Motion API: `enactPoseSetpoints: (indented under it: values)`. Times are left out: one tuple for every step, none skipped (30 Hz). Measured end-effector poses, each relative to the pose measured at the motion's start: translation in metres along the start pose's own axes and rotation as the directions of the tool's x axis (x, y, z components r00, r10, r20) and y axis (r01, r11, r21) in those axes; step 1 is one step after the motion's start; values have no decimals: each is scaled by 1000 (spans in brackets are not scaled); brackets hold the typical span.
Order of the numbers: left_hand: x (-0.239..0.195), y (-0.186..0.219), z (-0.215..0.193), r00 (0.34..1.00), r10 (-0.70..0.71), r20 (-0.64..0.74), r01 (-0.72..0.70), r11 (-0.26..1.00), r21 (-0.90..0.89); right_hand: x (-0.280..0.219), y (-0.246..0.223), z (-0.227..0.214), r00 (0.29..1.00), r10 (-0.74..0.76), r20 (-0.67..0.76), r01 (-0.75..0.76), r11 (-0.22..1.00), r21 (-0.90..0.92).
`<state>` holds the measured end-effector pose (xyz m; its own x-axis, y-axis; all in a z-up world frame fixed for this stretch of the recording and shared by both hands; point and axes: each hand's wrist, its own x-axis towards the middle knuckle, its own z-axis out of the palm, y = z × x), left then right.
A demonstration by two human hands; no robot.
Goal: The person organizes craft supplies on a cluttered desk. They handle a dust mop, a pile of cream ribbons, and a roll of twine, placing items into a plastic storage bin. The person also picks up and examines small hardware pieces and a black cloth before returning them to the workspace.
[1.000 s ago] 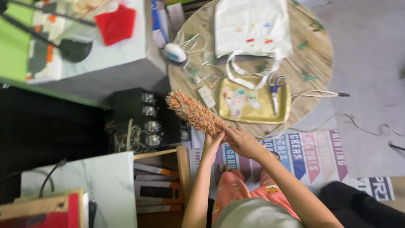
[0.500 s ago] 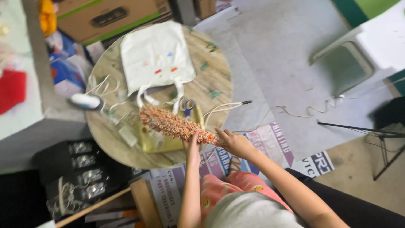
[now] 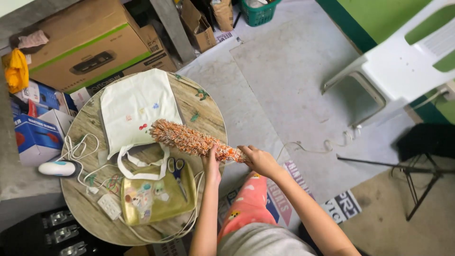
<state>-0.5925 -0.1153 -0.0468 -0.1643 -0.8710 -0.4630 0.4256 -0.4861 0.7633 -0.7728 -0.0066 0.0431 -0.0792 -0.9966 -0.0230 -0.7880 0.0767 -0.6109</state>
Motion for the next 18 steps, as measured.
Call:
enactPoseSetpoints:
  values:
    - [30,-23,-12,1000,6,-15,-6,1000,-10,14,9,-6,1000,-13,13,13,1000,-2]
    - [62,-46,-24,999,28,14,-28,999,-27,29,17,-11,999,-31,30,32,999,-14]
    - [97,-67,-35,997,59,40,-57,997,-45,50,27,-16,997,-57,46,58,998,-26]
    - [100,-56,-18,997,71,23,-70,996,-57,69,37,-20,995,-76,59,78,997,-28]
    - [106,-40,2,997,78,-25,-79,996,-51,93,47,-27,989,-103,103,107,994,-35]
    - [111,-23,24,994,84,-74,-87,995,-45,117,55,-35,981,-129,147,137,990,-42]
    - [119,-11,43,991,102,-92,-108,992,-64,140,63,-44,975,-157,160,166,985,-48]
    - [126,2,61,985,74,-155,-82,995,-50,163,70,-53,964,-176,200,193,979,-69]
    - [133,13,76,973,49,-225,-60,997,-44,186,77,-59,949,-202,244,229,969,-89]
    - [149,15,91,966,66,-248,-86,994,-68,208,84,-69,936,-234,263,267,959,-94]
    - [160,18,100,960,74,-270,-101,991,-88,226,87,-74,911,-250,328,294,951,-92]
    - [172,21,109,953,81,-292,-117,987,-107,244,90,-79,882,-263,391,321,943,-89]
    - [187,15,110,940,92,-328,-139,983,-120,263,99,-81,861,-293,416,355,932,-77]
    - [203,9,112,945,103,-311,-152,979,-136,281,107,-82,853,-302,426,364,929,-69]
    - [215,1,107,949,113,-295,-161,976,-146,296,114,-79,845,-309,436,368,928,-54]
    - [219,6,108,935,121,-334,-180,972,-151,311,118,-75,821,-337,461,396,918,-35]
    - [224,12,111,927,106,-361,-155,982,-109,329,122,-73,800,-338,496,400,916,-21]
    - [229,18,113,917,90,-388,-126,990,-69,345,125,-70,777,-339,530,404,915,-7]
